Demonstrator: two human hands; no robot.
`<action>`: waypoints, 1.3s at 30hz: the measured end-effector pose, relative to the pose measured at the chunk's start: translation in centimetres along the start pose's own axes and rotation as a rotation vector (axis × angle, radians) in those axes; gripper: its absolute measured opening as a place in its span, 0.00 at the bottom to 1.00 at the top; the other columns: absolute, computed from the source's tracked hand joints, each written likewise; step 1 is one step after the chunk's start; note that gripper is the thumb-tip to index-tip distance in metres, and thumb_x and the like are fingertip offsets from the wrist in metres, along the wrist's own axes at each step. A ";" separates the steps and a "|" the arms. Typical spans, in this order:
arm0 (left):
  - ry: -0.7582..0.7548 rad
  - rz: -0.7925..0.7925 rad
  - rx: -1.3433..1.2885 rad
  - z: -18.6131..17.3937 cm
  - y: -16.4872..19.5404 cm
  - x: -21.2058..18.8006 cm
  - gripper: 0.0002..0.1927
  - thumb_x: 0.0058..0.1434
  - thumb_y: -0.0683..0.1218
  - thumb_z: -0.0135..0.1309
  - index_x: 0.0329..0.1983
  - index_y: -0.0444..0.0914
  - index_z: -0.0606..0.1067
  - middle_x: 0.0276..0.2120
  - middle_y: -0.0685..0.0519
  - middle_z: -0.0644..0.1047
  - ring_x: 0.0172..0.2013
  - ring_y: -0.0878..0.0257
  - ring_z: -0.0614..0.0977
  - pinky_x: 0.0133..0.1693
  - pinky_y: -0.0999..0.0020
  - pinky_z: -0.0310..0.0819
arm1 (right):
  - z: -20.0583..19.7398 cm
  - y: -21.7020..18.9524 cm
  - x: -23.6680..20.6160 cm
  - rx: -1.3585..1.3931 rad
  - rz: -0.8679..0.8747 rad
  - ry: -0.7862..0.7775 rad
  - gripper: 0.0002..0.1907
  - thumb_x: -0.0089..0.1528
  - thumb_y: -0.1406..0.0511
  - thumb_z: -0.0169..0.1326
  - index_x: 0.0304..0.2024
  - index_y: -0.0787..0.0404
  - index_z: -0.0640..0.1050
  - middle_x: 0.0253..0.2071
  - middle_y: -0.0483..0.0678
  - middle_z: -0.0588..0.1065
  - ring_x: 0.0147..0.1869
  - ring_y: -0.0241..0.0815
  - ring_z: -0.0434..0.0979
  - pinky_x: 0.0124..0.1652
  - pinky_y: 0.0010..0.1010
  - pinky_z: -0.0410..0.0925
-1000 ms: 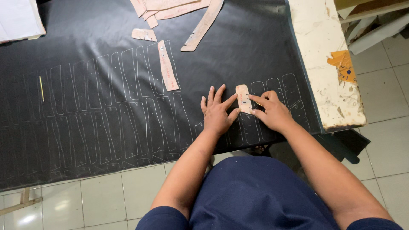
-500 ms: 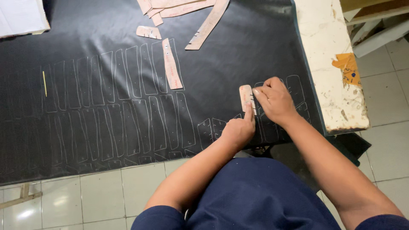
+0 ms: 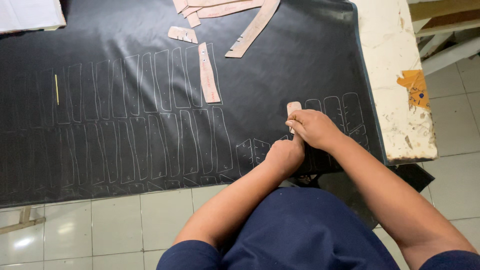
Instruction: The person uses a small paper template and a yellow marking tool to trace outlines onto a large black sheet of material laid on a table. They repeatedly position the template, trace its edges, and move to adjacent spots to create a series of identical marked shapes.
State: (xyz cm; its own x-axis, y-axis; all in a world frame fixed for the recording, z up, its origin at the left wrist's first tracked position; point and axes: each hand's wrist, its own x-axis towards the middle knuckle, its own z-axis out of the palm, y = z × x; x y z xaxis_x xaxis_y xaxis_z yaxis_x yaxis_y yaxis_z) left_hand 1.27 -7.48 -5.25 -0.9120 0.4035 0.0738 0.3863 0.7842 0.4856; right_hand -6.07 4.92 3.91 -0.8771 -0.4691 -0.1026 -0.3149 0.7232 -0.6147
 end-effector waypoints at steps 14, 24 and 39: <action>-0.093 -0.129 -0.048 -3.3 1.3 0.9 0.32 0.68 0.46 0.41 0.70 0.23 0.55 0.24 0.35 0.80 0.25 0.40 0.84 0.31 0.47 0.79 | -1.0 0.8 3.4 -0.025 -0.135 0.238 0.09 0.65 0.62 0.55 0.38 0.60 0.82 0.37 0.52 0.80 0.40 0.53 0.81 0.41 0.41 0.72; -0.074 -0.036 0.058 -4.3 1.3 0.8 0.28 0.69 0.46 0.42 0.66 0.22 0.63 0.39 0.35 0.80 0.32 0.45 0.83 0.39 0.52 0.77 | -1.2 1.2 3.7 -0.098 -0.185 0.311 0.08 0.66 0.64 0.55 0.39 0.61 0.82 0.38 0.50 0.81 0.42 0.53 0.80 0.46 0.43 0.70; 0.004 0.168 0.246 -4.7 -0.4 1.1 0.21 0.64 0.45 0.44 0.58 0.35 0.74 0.62 0.47 0.71 0.67 0.50 0.69 0.66 0.35 0.51 | -0.8 3.0 -1.1 -0.058 -0.086 0.365 0.09 0.66 0.64 0.55 0.41 0.63 0.82 0.41 0.53 0.80 0.45 0.55 0.81 0.45 0.42 0.72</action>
State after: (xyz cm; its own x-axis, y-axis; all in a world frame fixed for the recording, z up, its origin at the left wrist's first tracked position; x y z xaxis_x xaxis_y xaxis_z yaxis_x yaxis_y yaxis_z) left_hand -0.55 -9.50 -1.26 -0.8325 0.5363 0.1388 0.5537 0.7974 0.2401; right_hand -6.32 8.07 2.81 -0.9146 -0.3258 0.2394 -0.4041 0.7210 -0.5628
